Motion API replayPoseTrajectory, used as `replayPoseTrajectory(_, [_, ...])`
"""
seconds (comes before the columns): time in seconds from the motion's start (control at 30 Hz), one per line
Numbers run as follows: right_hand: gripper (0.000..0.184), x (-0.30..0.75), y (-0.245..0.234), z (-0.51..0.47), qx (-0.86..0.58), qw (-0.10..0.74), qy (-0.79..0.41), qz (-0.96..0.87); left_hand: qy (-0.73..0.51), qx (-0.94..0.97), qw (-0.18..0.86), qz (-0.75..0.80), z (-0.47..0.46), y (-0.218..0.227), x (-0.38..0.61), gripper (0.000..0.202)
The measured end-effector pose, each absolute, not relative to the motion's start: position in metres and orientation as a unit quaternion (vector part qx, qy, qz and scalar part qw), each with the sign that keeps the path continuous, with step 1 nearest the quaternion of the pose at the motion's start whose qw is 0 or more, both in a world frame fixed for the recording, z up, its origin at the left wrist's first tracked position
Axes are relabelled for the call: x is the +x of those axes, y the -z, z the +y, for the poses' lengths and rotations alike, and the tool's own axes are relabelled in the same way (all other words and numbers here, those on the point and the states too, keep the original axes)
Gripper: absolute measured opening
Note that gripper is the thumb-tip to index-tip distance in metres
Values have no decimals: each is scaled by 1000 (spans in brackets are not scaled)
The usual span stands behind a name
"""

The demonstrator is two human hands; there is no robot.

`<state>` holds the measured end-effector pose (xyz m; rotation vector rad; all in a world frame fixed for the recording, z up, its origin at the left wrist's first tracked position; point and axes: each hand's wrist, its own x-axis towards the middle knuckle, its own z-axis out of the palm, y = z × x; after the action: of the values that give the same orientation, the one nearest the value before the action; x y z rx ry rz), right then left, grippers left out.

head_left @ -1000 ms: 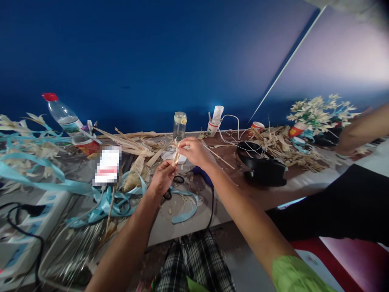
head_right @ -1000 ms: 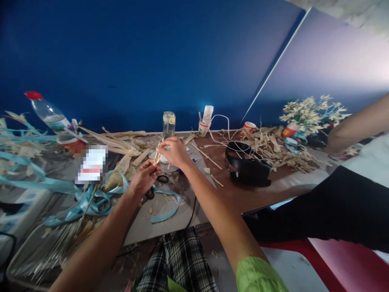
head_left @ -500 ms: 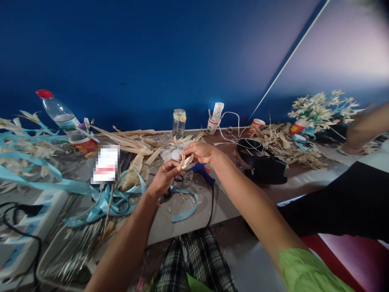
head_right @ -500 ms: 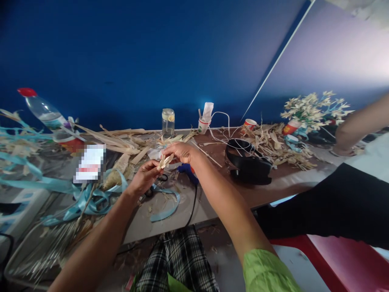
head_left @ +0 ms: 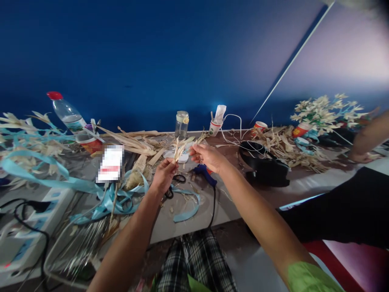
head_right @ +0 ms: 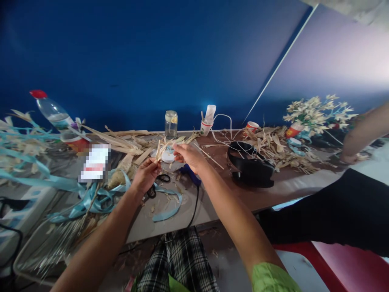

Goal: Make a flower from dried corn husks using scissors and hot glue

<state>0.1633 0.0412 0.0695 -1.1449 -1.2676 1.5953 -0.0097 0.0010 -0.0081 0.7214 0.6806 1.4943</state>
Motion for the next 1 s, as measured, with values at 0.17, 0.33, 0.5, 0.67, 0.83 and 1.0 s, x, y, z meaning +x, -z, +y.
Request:
replayPoseTrajectory(0.17, [24, 153, -54, 30, -459, 443, -583, -503, -658, 303, 613, 314, 1, 7, -8, 25])
replayPoseTrajectory(0.33, [22, 119, -48, 28, -474, 426, -600, -483, -654, 323, 608, 313, 0, 9, -8, 22])
replayPoseTrajectory(0.5, [22, 104, -44, 35, -479, 409, -687, -364, -656, 329, 610, 298, -2, 7, -7, 23])
replayPoseTrajectory(0.67, [29, 108, -39, 36, -407, 357, -806, -239, -643, 346, 624, 278, -4, 6, -7, 23])
replayPoseTrajectory(0.83, [35, 116, -35, 34, -379, 338, -834, -214, -648, 333, 620, 290, -3, 8, -6, 24])
replayPoseTrajectory(1.0, [37, 129, -38, 31, -396, 355, -805, -263, -657, 315, 618, 296, 0, 10, -5, 26])
